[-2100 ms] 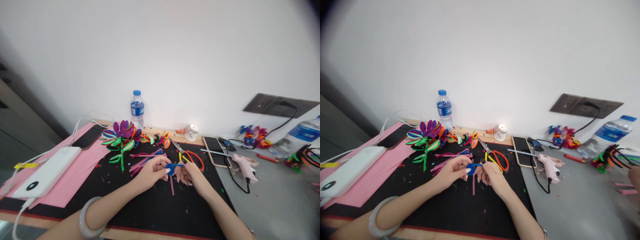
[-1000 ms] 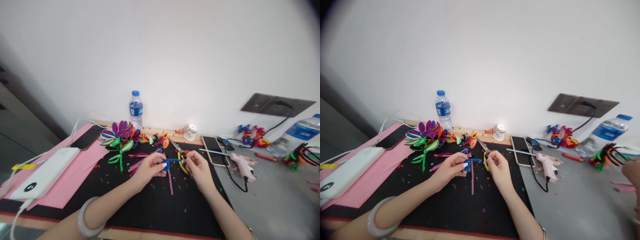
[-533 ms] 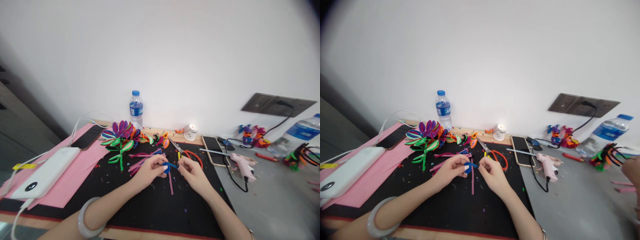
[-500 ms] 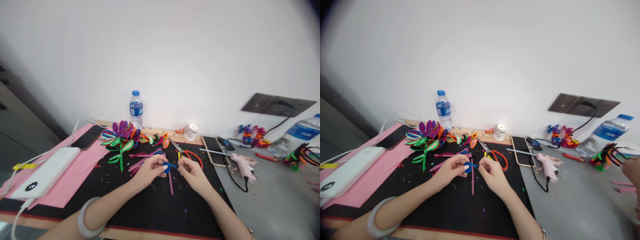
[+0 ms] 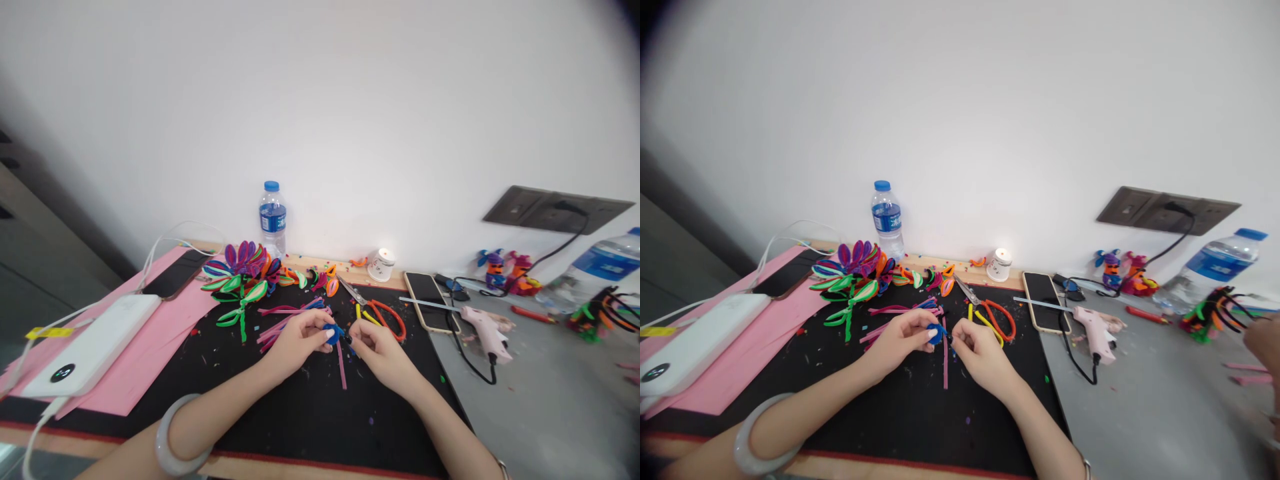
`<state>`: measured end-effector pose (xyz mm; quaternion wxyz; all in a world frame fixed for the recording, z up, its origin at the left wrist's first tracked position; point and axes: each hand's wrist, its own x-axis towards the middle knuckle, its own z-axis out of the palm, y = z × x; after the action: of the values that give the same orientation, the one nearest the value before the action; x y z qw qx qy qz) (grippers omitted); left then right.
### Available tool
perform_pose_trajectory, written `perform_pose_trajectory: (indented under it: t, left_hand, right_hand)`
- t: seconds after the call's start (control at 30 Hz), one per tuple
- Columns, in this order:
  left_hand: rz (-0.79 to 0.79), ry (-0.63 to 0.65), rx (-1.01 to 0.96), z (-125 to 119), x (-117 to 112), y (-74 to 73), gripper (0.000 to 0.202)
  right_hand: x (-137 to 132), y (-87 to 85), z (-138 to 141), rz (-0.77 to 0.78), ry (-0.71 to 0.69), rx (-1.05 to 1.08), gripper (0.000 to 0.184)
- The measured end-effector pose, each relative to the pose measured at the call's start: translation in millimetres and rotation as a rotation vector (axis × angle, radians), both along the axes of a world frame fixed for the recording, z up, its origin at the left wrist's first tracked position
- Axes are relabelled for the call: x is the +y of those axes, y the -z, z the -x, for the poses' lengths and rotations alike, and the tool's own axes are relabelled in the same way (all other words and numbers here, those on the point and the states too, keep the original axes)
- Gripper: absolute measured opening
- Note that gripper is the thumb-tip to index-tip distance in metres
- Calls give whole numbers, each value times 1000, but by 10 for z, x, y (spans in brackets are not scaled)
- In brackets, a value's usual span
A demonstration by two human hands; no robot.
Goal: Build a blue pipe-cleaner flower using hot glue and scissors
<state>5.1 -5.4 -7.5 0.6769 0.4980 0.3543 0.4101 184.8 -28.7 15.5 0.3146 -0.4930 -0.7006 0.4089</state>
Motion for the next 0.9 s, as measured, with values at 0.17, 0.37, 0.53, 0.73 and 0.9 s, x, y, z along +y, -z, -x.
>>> perform_pose_trajectory:
  t: [0.17, 0.37, 0.53, 0.73, 0.9]
  left_hand:
    - [-2, 5, 3, 10, 1, 17, 21]
    - [19, -17, 6, 9, 7, 4, 22]
    - [31, -38, -2, 3, -4, -44, 24]
    - [61, -75, -30, 16, -11, -65, 24]
    - [58, -77, -46, 27, 12, -39, 25]
  right_hand:
    - [-2, 13, -7, 13, -52, -10, 16]
    - [58, 56, -73, -59, 137, 21, 26]
    - [92, 117, -110, -82, 164, 1, 35]
    - [97, 112, -109, -67, 164, 52, 32]
    - [91, 33, -79, -159, 119, -113, 29]
